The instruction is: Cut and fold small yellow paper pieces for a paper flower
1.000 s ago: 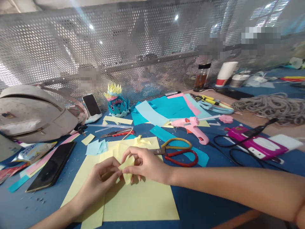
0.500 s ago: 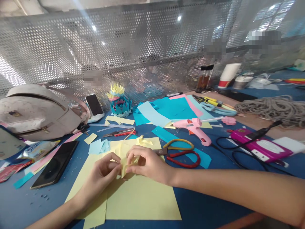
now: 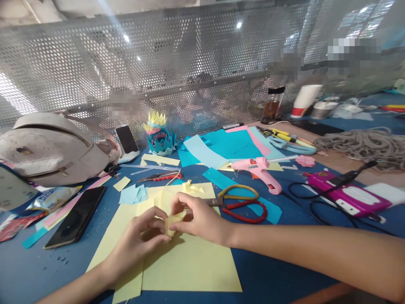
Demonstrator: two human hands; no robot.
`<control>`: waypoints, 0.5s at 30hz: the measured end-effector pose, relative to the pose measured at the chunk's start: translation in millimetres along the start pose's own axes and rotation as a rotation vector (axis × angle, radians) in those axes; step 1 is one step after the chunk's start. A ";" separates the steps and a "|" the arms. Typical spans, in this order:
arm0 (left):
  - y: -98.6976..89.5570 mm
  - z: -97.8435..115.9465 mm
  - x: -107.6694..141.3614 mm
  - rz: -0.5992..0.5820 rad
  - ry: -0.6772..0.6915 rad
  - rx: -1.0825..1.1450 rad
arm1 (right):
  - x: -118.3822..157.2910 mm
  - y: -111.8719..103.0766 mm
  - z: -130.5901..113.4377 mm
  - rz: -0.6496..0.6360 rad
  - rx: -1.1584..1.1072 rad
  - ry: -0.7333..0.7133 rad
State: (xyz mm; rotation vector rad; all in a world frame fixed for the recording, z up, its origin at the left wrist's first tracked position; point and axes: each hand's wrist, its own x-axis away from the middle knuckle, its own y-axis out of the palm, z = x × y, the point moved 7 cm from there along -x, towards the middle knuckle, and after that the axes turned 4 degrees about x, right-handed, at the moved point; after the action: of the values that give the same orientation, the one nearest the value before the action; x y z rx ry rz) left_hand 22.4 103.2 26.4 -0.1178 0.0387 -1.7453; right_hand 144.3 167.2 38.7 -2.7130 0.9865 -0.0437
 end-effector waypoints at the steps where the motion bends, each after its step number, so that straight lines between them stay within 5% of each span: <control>1: 0.4 -0.6 -0.5 0.005 0.009 -0.017 | 0.0 0.5 -0.5 -0.002 0.000 -0.001; 15: -7.6 9.1 -2.3 0.107 0.081 -0.080 | 0.3 4.6 1.1 -0.064 0.030 0.029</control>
State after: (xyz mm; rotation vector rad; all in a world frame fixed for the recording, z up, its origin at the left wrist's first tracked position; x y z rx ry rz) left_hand 16.3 107.2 36.0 -0.1012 0.1713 -1.6412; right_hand 141.7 163.8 36.4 -2.7227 0.8994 -0.1092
